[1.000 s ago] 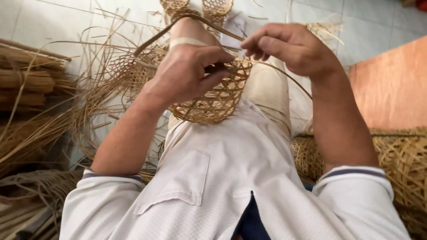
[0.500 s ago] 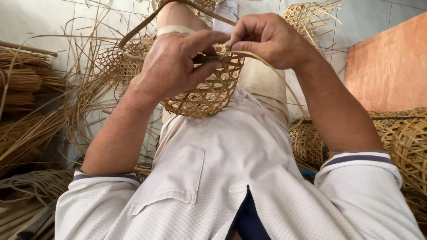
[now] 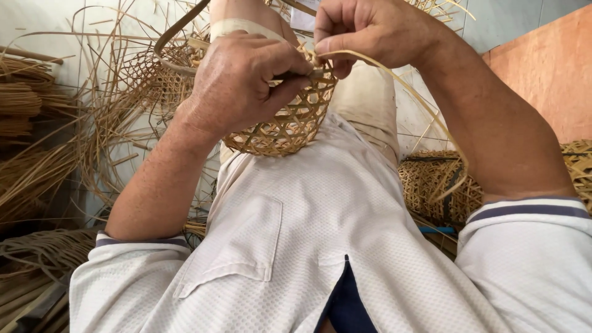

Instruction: The person is weaving the sides and finishing the rim of a small basket using thin strips of bamboo or rattan.

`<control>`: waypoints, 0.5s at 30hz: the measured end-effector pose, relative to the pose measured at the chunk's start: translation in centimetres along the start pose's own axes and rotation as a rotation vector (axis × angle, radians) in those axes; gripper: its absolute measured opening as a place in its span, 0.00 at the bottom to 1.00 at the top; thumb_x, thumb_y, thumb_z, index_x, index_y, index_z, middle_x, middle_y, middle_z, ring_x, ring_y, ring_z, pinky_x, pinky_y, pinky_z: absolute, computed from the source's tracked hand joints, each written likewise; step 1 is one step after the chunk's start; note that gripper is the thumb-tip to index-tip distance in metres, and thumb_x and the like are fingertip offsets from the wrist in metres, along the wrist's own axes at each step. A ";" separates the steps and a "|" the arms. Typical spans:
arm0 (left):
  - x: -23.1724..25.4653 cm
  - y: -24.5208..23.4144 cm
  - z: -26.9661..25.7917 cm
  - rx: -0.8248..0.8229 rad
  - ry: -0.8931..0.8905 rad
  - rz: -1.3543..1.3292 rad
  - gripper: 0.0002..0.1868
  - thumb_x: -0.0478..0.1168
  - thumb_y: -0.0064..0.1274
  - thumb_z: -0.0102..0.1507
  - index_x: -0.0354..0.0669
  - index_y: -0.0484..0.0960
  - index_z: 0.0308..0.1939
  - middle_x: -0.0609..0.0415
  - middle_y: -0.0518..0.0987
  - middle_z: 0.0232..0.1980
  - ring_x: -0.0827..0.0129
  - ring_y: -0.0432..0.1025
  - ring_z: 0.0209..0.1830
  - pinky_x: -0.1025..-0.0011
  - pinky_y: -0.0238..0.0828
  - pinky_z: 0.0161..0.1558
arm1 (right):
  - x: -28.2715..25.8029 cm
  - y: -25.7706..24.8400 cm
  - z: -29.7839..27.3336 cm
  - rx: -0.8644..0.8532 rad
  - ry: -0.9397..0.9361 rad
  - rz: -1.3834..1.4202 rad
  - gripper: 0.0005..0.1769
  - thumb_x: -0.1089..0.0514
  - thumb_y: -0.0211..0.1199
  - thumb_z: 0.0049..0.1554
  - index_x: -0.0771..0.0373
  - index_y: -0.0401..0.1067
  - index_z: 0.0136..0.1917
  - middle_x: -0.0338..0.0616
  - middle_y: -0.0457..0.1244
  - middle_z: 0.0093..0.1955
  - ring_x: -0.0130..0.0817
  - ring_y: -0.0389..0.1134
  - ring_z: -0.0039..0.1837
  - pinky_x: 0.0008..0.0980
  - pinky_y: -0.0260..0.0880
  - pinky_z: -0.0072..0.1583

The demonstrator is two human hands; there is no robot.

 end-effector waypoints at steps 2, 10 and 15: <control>-0.5 0.3 0.0 -0.011 -0.066 -0.003 0.16 0.31 0.70 0.64 0.38 0.78 0.50 0.53 0.86 0.37 0.67 0.80 0.31 0.70 0.74 0.30 | -0.3 0.1 -0.3 0.031 -0.036 -0.013 0.02 0.66 0.60 0.67 0.66 0.69 0.53 0.43 0.66 0.44 0.27 0.69 0.41 0.21 0.73 0.44; 0.1 0.1 0.4 0.004 -0.081 0.006 0.11 0.30 0.70 0.62 0.37 0.85 0.45 0.54 0.86 0.35 0.69 0.80 0.29 0.71 0.74 0.30 | -0.1 0.1 -0.5 0.042 -0.036 -0.024 0.03 0.68 0.63 0.64 0.65 0.73 0.52 0.39 0.66 0.43 0.22 0.65 0.42 0.18 0.67 0.46; 0.2 0.1 0.4 0.009 -0.054 0.054 0.09 0.32 0.69 0.62 0.37 0.85 0.43 0.55 0.84 0.32 0.65 0.75 0.26 0.67 0.69 0.29 | -1.0 0.2 -0.7 0.071 -0.004 -0.089 0.01 0.66 0.58 0.65 0.67 0.68 0.49 0.44 0.65 0.41 0.31 0.72 0.41 0.25 0.77 0.45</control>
Point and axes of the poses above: each hand's wrist, its own z-axis towards the middle knuckle, its own y-axis out of the palm, x = y × z, the point moved 6 cm from there along z, towards the middle knuckle
